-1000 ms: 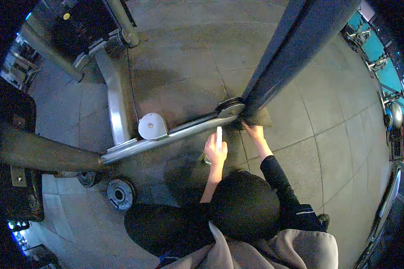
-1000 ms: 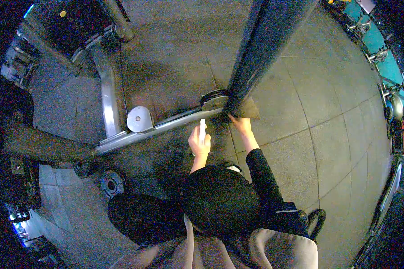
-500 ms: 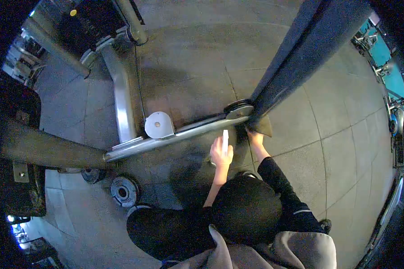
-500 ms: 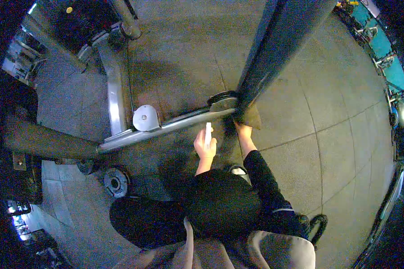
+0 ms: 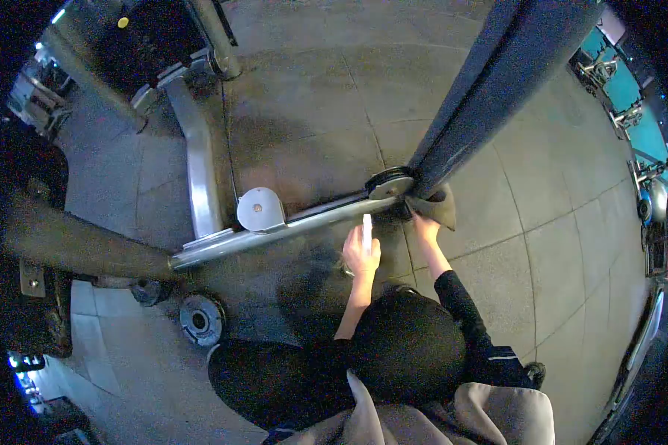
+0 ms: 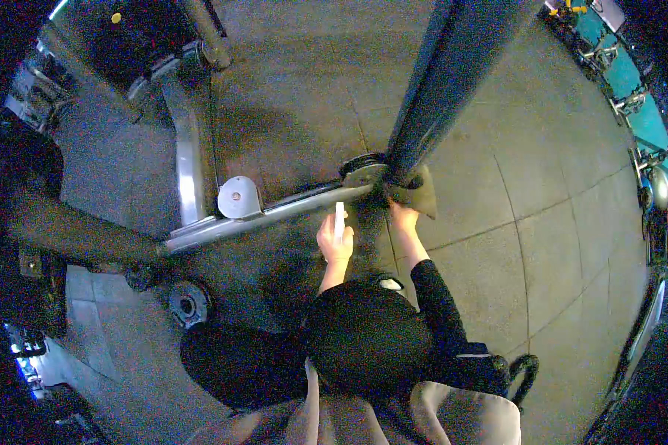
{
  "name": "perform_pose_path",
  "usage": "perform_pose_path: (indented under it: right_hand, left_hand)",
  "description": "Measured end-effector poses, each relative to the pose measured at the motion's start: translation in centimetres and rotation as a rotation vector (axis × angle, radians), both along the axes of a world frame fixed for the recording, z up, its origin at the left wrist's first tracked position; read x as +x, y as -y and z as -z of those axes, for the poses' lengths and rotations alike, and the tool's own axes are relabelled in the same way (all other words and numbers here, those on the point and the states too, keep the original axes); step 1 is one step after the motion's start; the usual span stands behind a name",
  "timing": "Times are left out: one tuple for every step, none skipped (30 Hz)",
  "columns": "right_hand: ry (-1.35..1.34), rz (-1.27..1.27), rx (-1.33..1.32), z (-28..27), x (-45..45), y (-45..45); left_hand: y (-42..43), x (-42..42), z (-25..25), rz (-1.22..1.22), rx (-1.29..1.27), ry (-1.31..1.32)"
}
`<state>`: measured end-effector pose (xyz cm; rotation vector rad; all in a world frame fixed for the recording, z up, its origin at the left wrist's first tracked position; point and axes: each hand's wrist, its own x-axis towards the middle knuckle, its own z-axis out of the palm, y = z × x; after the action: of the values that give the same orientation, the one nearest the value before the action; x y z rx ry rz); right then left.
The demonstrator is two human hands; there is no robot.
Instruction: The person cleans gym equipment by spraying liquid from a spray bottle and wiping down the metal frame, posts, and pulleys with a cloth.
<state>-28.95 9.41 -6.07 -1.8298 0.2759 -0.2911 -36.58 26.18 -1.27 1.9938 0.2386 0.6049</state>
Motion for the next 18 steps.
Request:
perform_pose_path:
  right_hand:
    - [0.082,0.039,-0.036,-1.2,0.6,-0.4]
    - [0.182,0.151,-0.381,-1.2,1.2,-0.8]
    - [0.187,0.155,-0.383,-1.5,1.5,-0.4]
    - [0.171,0.088,-0.36,-1.8,1.6,0.0]
    - [0.155,0.019,-0.337,-2.0,1.7,0.3]
    - [0.161,0.018,-0.337,-2.1,1.9,0.4]
    - [0.135,-0.008,-0.327,-2.2,1.9,0.4]
    - [0.107,-0.034,-0.317,-1.7,1.8,0.6]
    - [0.105,-0.036,-0.317,-1.1,1.7,0.7]
    - [0.114,-0.033,-0.341,-0.5,1.6,0.7]
    - [0.124,-0.029,-0.366,-0.4,1.5,0.7]
    - [0.124,-0.032,-0.365,-0.2,1.3,0.6]
    - [0.131,-0.042,-0.346,0.0,1.2,0.5]
    - [0.137,-0.05,-0.327,0.3,1.1,0.4]
    - [0.136,-0.053,-0.324,0.6,1.1,0.4]
    - [0.087,-0.06,-0.368,0.8,1.2,0.6]
    - [0.04,-0.064,-0.413,0.4,1.1,0.6]
    - [0.041,-0.062,-0.413,0.1,0.9,0.5]
  left_hand:
    - [0.0,0.0,0.0,-0.001,-0.006,0.001]
    - [0.0,0.0,-0.1,0.01,0.014,0.019]
    - [0.1,0.1,-0.3,0.022,0.036,0.041]
    - [0.1,0.1,-0.1,0.034,-0.029,0.023]
    - [0.2,-0.1,-0.1,0.036,-0.03,0.026]
    - [0.3,-0.1,-0.1,0.03,-0.013,0.008]
    - [0.3,-0.1,0.0,0.022,0.005,-0.014]
    - [0.4,-0.1,0.0,0.016,-0.011,-0.025]
    - [0.4,-0.1,0.1,0.015,-0.01,-0.027]
    - [0.4,-0.1,0.2,0.016,-0.021,-0.015]
    - [0.4,-0.1,0.1,0.017,-0.032,-0.002]
    - [0.5,-0.1,0.1,0.014,-0.031,-0.002]
    - [0.4,-0.2,0.0,0.019,-0.031,0.004]
    - [0.3,-0.3,0.0,0.025,-0.03,0.009]
    - [0.2,-0.3,0.0,0.023,-0.028,0.008]
    - [0.1,-0.2,0.0,0.027,-0.024,-0.007]
    - [0.2,-0.2,0.0,0.034,-0.022,-0.021]
    - [0.1,-0.2,0.0,0.036,-0.022,-0.02]
